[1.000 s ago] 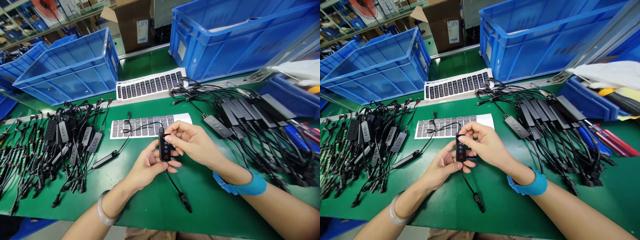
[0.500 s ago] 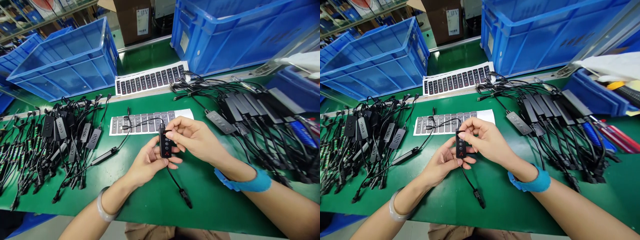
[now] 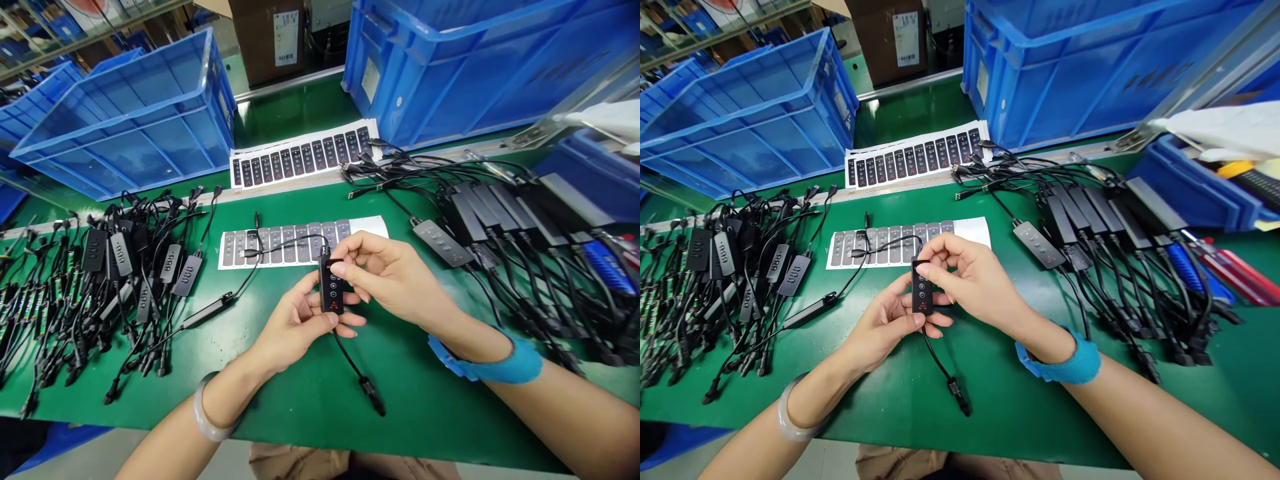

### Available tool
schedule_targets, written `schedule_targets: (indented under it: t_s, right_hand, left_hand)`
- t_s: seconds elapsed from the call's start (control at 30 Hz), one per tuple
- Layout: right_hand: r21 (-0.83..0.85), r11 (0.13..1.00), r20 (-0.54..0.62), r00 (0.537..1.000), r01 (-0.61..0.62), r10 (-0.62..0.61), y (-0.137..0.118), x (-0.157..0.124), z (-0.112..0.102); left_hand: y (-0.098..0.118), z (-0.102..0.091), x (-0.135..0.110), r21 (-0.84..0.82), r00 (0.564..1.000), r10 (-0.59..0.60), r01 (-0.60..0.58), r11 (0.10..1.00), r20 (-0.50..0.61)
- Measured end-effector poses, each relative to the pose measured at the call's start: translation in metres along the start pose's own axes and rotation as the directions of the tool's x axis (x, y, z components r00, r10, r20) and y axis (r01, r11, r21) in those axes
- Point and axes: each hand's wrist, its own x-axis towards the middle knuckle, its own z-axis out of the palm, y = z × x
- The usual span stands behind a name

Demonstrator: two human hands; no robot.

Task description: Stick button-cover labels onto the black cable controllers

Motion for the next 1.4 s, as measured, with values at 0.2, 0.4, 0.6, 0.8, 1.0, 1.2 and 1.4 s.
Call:
schedule_targets:
  t_s: [0.2,0.4,0.6,0.8,1.0,1.2,1.4]
  right_hand:
    - [-0.014,1.0,-0.024,1.0,-0.011,0.011,0.002,-0.002,0.002]
    - [-0.051,0.999,-0.043,0.999,0.016,-0.019,0.002,-0.002,0.004]
    - [-0.132,0.991,-0.07,0.997,0.031,-0.04,0.008,-0.001,0.005]
    - [-0.24,0.97,-0.008,0.999,0.029,-0.032,0.013,0.003,0.002]
    - [-0.087,0.996,0.22,0.975,-0.019,0.038,0.014,0.004,0.013]
    - [-0.155,0.987,0.072,0.997,0.041,-0.03,0.014,0.013,0.013]
    - [-0.131,0.989,0.188,0.981,0.069,-0.044,0.019,0.004,0.019]
  left_hand:
    - [0.001,0.003,0.0,0.032,0.999,-0.022,0.023,0.999,-0.038]
    - [0.001,0.004,0.0,0.047,0.998,-0.011,0.014,0.999,-0.058]
    - [0.001,0.005,0.0,0.074,0.997,-0.009,0.015,0.997,-0.081]
    - [0.001,0.004,0.002,0.066,0.996,0.018,-0.012,0.998,-0.091]
    - [0.004,0.005,0.003,0.159,0.994,0.017,0.001,0.987,-0.109]
    - [-0.004,0.006,0.007,0.161,0.986,0.015,0.012,0.987,-0.164]
    - [-0.008,0.006,0.01,0.179,0.962,0.116,-0.073,0.981,-0.249]
